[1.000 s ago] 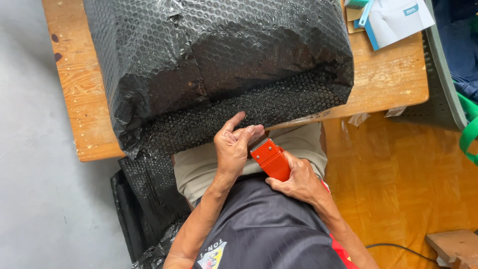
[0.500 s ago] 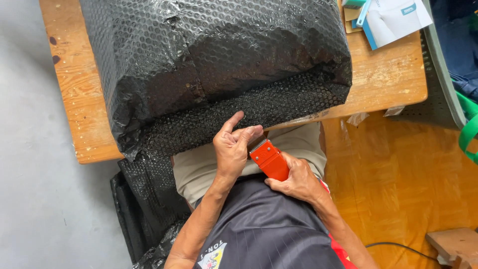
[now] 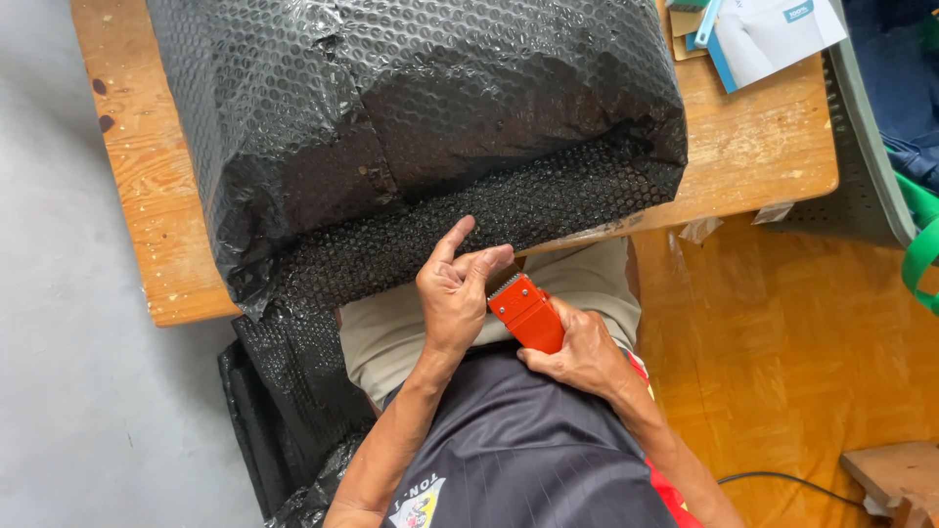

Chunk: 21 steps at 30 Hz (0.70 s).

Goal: Wrapping a large object in black bubble wrap and securing it with adhesive tape using a dispenser.

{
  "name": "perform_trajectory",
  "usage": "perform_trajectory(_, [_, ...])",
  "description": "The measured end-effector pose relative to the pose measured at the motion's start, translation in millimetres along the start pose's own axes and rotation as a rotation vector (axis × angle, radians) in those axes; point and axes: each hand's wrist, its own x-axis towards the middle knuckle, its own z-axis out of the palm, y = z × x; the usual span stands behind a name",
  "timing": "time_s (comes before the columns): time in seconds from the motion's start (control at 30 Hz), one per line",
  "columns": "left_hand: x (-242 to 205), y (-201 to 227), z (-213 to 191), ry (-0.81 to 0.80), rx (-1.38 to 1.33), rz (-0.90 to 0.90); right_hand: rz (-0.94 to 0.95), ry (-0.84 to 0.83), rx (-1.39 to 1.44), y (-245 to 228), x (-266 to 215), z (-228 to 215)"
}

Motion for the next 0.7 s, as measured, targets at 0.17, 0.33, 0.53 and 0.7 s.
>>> perform_trajectory(0.17, [-8.7, 25.1, 12.7, 0.006, 0.081, 0.026, 0.033, -0.015, 0.094, 27.0, 8.7, 11.1])
perform_trajectory(0.33, [-11.2, 24.5, 15.7, 0.026, 0.095, 0.046, 0.061, -0.038, 0.103, 32.5, 12.3, 11.5])
perform_trajectory(0.53, [-5.6, 11.4, 5.3, 0.042, 0.068, 0.036, 0.112, -0.069, 0.166, 23.1, 8.8, 4.6])
perform_trajectory(0.7, [4.8, 0.8, -1.4, 0.031, 0.057, 0.025, 0.104, -0.032, 0.046, 8.0, 9.9, -1.1])
